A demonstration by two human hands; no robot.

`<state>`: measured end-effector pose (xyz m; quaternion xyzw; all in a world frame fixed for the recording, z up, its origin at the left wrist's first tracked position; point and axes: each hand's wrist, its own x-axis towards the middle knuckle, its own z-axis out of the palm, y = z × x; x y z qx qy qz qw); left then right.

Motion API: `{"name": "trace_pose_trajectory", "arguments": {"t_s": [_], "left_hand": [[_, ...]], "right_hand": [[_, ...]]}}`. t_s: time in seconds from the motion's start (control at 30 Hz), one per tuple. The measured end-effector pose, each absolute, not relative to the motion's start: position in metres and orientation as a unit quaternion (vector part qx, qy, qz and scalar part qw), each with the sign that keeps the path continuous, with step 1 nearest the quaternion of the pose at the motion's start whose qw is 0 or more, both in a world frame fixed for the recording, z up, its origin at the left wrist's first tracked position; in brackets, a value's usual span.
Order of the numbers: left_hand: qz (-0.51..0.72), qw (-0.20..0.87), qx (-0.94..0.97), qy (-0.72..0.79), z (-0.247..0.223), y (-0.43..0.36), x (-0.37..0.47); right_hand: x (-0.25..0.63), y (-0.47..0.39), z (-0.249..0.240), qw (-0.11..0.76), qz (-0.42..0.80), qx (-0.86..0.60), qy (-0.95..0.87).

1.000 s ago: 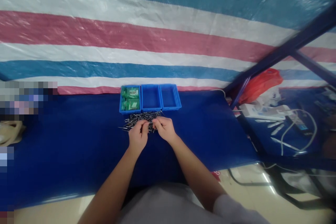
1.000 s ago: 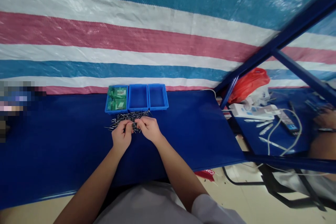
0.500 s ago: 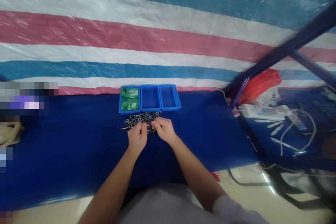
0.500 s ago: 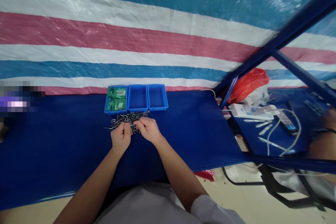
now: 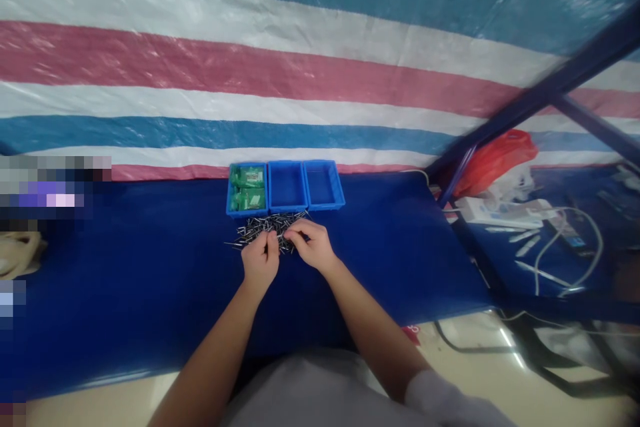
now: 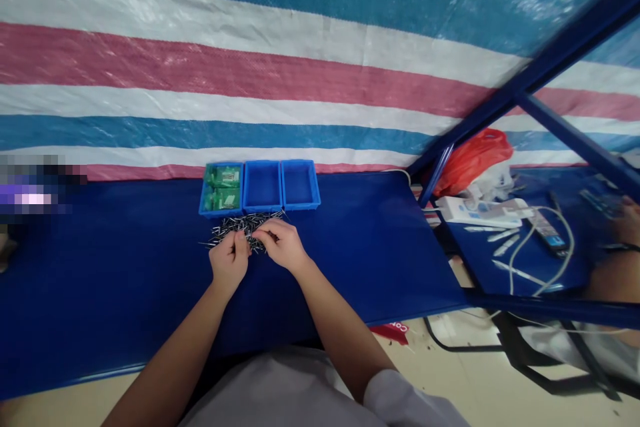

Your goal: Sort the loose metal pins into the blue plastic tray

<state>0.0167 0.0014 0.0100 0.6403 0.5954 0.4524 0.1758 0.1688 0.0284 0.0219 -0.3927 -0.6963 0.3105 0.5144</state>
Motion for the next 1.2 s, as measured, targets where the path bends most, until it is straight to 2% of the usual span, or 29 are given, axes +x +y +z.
{"name": "trace_pose_trajectory", "arguments": {"t_s": [0.63, 1.2], "left_hand": [[0.465, 0.187, 0.638, 0.584, 0.0007, 0.0011, 0.0152], [0.476, 0.196, 0.655, 0.554, 0.0022, 0.0016, 0.0175]], "right_hand": [[0.1679, 0.0270, 0.0216, 0.489, 0.357, -0.405, -0.686], [0.1697, 0.0263, 0.0216, 0.483, 0.331, -0.427, -0.689]]}}
